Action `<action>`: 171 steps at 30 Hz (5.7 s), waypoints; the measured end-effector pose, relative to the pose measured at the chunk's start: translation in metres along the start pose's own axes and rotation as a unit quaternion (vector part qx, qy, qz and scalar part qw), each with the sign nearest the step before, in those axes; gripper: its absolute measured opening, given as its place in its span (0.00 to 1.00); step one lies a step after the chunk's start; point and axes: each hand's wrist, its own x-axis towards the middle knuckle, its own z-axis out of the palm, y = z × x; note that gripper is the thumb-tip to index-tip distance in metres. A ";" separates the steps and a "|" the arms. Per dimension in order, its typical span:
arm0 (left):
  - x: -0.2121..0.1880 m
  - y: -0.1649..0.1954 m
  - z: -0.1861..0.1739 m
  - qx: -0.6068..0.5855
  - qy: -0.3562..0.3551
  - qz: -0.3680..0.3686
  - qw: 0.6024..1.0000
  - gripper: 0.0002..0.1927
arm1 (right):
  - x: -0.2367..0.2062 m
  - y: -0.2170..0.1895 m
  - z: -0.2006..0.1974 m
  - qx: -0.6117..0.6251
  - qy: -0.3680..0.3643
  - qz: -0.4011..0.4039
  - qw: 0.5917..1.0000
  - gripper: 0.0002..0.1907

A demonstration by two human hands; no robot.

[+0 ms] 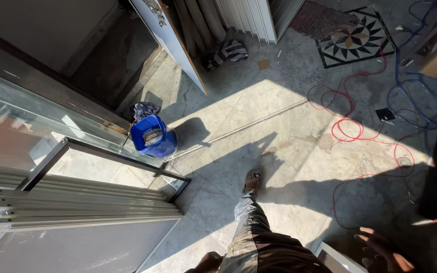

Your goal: The person opens a plastic bag of small white and blue plastic fittings on a workbench, carries a handful to a stack of aluminum profiles, and presses the fittings into the ends of the profiles one at a time, returning to the bag for more fittings.

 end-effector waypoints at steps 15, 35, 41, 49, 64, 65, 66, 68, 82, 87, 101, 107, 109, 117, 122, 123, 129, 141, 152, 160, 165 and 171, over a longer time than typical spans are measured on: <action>0.269 0.707 -0.064 0.287 0.073 0.313 0.902 0.22 | 0.368 0.121 -0.171 0.132 0.026 0.353 0.926 0.32; 0.336 1.201 0.294 0.170 -0.120 0.244 0.947 0.18 | 0.721 0.511 -0.739 -0.053 0.247 0.217 0.943 0.22; 0.362 1.455 0.404 0.023 -0.212 0.371 0.904 0.14 | 0.871 0.630 -0.910 -0.217 0.369 0.255 0.867 0.14; 0.293 1.730 0.608 0.204 -0.339 0.649 0.650 0.29 | 1.003 0.739 -1.035 -0.301 0.163 0.419 0.841 0.53; 0.291 1.786 0.733 0.218 -0.377 0.579 0.689 0.50 | 0.984 0.808 -1.021 -0.349 0.036 0.468 0.811 0.19; 0.291 1.788 0.734 0.225 -0.384 0.567 0.693 0.50 | 0.984 0.811 -1.020 -0.354 0.032 0.471 0.807 0.16; 0.292 1.790 0.735 0.231 -0.391 0.554 0.698 0.50 | 0.983 0.814 -1.019 -0.359 0.027 0.474 0.804 0.14; 0.294 1.793 0.737 0.233 -0.397 0.565 0.685 0.49 | 0.982 0.824 -1.019 -0.359 0.022 0.494 0.792 0.10; 0.301 1.797 0.733 0.221 -0.451 0.562 0.657 0.46 | 0.981 0.833 -1.019 -0.295 0.036 0.488 0.821 0.09; 0.299 1.799 0.729 0.248 -0.447 0.575 0.639 0.45 | 0.982 0.828 -1.024 -0.297 0.104 0.463 0.829 0.07; 0.289 1.796 0.714 0.214 -0.428 0.528 0.702 0.40 | 0.965 0.813 -1.034 -0.186 0.185 0.529 0.807 0.26; 0.280 1.794 0.707 0.199 -0.450 0.507 0.708 0.39 | 0.959 0.809 -1.031 -0.168 0.244 0.502 0.812 0.18; 0.281 1.793 0.705 0.185 -0.462 0.503 0.707 0.39 | 0.959 0.804 -1.033 -0.152 0.266 0.496 0.812 0.15; 0.287 1.778 0.698 0.061 -0.450 0.446 0.771 0.25 | 0.938 0.777 -1.046 0.239 0.389 0.493 0.740 0.21; 0.274 1.770 0.694 -0.098 -0.577 0.298 0.754 0.24 | 0.923 0.758 -1.015 0.383 0.421 0.361 0.739 0.25; 0.271 1.769 0.691 -0.109 -0.596 0.243 0.757 0.26 | 0.923 0.751 -1.003 0.403 0.418 0.326 0.746 0.25; 0.289 1.726 0.660 -0.110 -0.710 -0.123 0.684 0.26 | 0.943 0.685 -0.899 0.030 0.374 0.426 0.823 0.28; 0.298 1.568 0.633 0.220 -0.713 -0.347 0.569 0.22 | 0.869 0.564 -0.753 0.009 0.381 0.631 0.675 0.24; 0.241 1.296 0.569 0.528 -0.629 -0.332 0.464 0.18 | 0.723 0.360 -0.561 0.099 0.551 0.682 0.471 0.22; 0.174 1.053 0.481 0.651 -0.507 -0.414 0.385 0.21 | 0.636 0.202 -0.382 0.101 0.662 0.702 0.243 0.23; 0.169 0.915 0.457 0.713 -0.453 -0.439 0.305 0.19 | 0.585 0.166 -0.259 0.172 0.859 0.480 0.049 0.15; 0.140 0.745 0.461 0.754 -0.402 -0.417 0.311 0.12 | 0.483 0.104 -0.090 0.220 0.952 0.034 -0.212 0.16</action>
